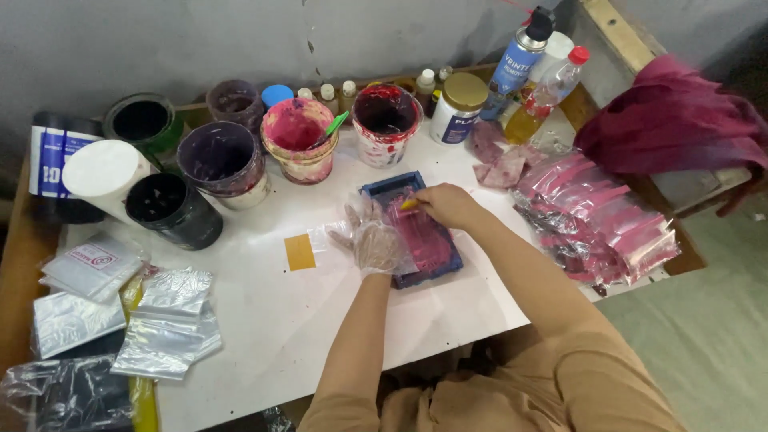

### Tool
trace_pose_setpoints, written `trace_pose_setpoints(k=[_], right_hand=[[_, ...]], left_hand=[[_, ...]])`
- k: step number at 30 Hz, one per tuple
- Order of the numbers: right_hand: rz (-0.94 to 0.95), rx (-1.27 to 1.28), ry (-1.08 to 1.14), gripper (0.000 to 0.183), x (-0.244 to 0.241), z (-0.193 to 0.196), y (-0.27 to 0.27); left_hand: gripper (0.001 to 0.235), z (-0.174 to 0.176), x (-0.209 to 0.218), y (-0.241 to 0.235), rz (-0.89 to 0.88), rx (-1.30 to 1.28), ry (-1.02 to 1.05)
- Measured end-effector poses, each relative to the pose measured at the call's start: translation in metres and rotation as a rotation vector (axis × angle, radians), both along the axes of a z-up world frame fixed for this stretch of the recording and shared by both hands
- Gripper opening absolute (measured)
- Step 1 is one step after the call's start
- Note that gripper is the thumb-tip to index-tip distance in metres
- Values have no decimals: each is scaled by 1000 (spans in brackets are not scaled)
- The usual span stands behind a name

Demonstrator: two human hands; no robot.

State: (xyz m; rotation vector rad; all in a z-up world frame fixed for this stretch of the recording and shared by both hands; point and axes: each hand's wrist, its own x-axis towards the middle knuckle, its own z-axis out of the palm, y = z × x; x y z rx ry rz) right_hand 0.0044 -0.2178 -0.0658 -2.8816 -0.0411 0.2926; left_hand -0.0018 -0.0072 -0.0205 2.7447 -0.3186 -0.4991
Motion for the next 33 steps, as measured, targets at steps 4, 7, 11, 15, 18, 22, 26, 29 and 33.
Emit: trace_pose_setpoints(k=[4, 7, 11, 15, 18, 22, 26, 29, 33], right_hand=[[10, -28, -78, 22, 25, -9, 9], [58, -79, -115, 21, 29, -29, 12], [172, -117, -181, 24, 10, -10, 20], [224, -119, -253, 25, 0, -12, 22], [251, -200, -318, 24, 0, -22, 21], [348, -245, -287, 20, 11, -60, 6], [380, -289, -280, 18, -22, -27, 18], [472, -300, -232, 18, -54, -41, 20], [499, -208, -151, 7, -87, -28, 31]], left_hand=[[67, -12, 2, -8, 15, 50, -41], [64, -13, -2, -11, 35, 66, -68], [58, -13, -2, -14, 55, 62, -59], [57, -12, -1, -15, 63, 53, -46], [55, -3, -1, -16, 74, 69, -34], [59, 22, -5, -14, 68, 66, 61], [61, 28, -1, -13, 59, 90, 91], [63, 30, -5, -9, 63, 67, 132], [62, 36, -4, -10, 47, 82, 142]])
